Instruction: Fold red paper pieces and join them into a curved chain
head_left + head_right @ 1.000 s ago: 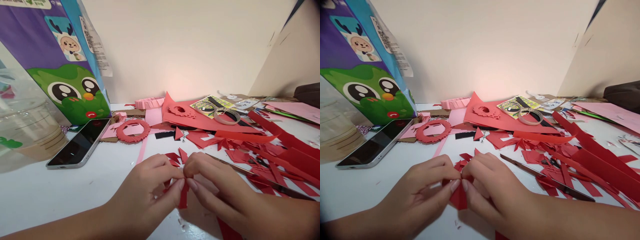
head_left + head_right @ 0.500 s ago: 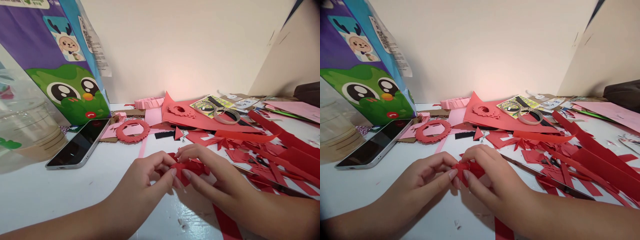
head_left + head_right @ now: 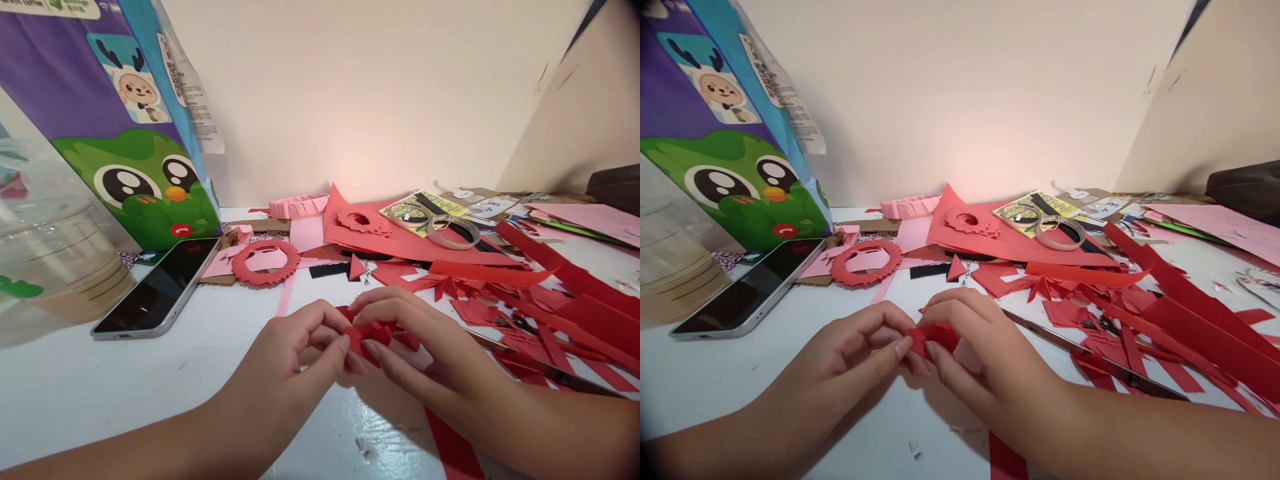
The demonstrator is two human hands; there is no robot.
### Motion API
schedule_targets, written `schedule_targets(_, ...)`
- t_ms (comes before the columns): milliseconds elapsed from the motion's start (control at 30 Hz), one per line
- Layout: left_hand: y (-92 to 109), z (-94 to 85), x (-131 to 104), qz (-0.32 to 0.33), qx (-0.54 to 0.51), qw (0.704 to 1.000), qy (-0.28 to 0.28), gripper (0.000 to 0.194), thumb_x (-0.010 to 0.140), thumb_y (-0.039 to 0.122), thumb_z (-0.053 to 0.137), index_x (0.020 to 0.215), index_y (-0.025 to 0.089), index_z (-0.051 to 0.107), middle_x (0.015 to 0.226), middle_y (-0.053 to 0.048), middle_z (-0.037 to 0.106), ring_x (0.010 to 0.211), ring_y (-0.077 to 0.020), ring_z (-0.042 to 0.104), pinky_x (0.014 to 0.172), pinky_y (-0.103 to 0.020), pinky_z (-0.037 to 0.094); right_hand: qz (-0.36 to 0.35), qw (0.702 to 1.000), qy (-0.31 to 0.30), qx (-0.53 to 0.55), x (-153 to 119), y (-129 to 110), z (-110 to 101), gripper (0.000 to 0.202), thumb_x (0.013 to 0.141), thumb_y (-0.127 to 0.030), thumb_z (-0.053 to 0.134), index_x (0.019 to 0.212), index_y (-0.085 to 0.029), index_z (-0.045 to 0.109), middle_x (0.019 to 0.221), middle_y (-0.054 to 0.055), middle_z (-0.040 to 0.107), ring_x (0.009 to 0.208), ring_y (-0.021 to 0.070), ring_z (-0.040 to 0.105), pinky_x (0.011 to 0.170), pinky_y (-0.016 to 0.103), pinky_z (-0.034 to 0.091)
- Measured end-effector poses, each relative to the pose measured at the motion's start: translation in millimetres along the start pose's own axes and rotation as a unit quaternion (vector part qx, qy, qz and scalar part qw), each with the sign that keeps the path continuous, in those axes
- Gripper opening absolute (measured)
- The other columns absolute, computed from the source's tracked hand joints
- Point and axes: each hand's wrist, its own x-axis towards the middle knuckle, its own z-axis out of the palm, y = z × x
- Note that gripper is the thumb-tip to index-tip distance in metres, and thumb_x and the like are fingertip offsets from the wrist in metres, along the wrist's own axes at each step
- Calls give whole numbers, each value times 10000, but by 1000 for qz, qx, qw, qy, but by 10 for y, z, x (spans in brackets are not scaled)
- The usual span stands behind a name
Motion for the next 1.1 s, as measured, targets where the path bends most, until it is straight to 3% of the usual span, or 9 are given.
schedule_targets(300,22,-16,29,6,-22,1000,14,99,927,169,495,856,232,523,722,29,647,701,-151,586,686,-289,445,1,1000,-13,16,-25,13,-22,218,932,-111,532,1079,-266,577,1132,26,628,1067,158,595,902,278,487)
schedule_targets(433,23,-11,16,4,-54,999,-1,132,932,149,479,845,232,533,718,38,631,695,-139,567,675,-268,428,7,999,-23,23,-28,12,-23,212,939,-127,531,1082,-275,580,1144,23,625,1086,164,595,920,287,488)
schedule_targets(533,8,-15,0,10,-65,998,-6,158,936,135,483,830,233,549,734,50,624,681,-117,545,639,-238,402,47,998,-17,36,-16,13,-12,169,935,-186,567,1085,-262,583,1108,34,634,1072,189,595,914,322,496)
schedule_targets(733,0,-12,-19,14,-54,998,-2,168,928,114,476,835,228,557,751,46,627,707,-115,551,658,-241,408,67,995,-18,72,19,-4,-6,84,936,-193,574,934,-235,647,1080,41,614,1031,171,599,898,297,485)
schedule_targets(900,-11,-26,17,3,-11,1000,-16,86,919,201,565,840,229,543,777,38,612,735,-131,542,676,-265,411,54,996,-26,60,13,-12,-10,122,919,-139,554,925,-232,634,1097,49,612,1038,170,603,887,297,500)
schedule_targets(1033,3,-18,34,-24,-31,999,-28,194,898,293,659,788,214,521,746,40,623,729,-131,567,666,-256,416,35,998,-28,43,-31,13,9,74,931,-195,574,923,-252,621,1138,52,609,1087,201,595,918,338,499)
schedule_targets(1100,18,-11,30,-32,-56,998,-23,197,905,287,663,784,212,527,725,47,639,717,-122,587,658,-242,417,46,998,-18,39,-56,32,18,100,931,-225,590,1018,-275,590,1167,52,606,1128,215,581,938,361,495)
